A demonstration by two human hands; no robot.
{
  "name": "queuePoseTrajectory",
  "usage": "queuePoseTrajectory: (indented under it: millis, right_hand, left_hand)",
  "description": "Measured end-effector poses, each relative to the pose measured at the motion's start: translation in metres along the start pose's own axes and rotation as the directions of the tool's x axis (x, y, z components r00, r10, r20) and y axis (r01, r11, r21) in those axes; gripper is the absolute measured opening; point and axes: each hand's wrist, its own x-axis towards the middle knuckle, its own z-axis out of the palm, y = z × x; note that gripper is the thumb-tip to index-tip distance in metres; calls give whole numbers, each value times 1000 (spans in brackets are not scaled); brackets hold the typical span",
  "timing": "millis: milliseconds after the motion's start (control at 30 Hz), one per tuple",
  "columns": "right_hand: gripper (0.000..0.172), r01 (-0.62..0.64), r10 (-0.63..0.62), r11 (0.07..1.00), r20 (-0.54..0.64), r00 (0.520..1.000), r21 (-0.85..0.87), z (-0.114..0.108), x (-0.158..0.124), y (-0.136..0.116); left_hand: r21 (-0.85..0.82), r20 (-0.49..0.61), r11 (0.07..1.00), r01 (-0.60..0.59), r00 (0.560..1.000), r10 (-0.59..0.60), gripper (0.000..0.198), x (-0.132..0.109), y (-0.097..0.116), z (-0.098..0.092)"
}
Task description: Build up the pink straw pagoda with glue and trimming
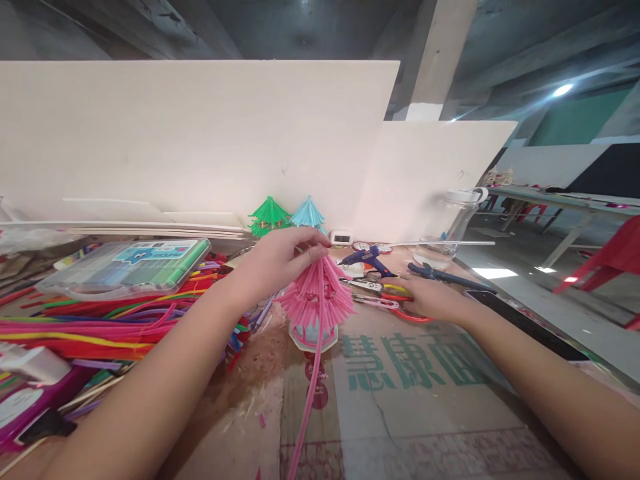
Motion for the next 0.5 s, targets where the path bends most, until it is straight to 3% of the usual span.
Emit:
queuePoseTrajectory:
  millis: [133,233,500]
  right_hand:
    - [59,32,-39,993,-62,997,-109,-5,-3,2]
    - [59,-2,-10,988,-78,997,-154,-8,-5,5]
    - [44,-107,97,988,-93,991,-110,-18,-8,14]
  left_hand:
    - [-93,50,994,61,997,-56,38,-1,-2,-2]
    - [-111,47,990,83,996,-78,34,0,-6,-2]
    - [-81,-12,994,69,997,-71,36,3,-11,-1]
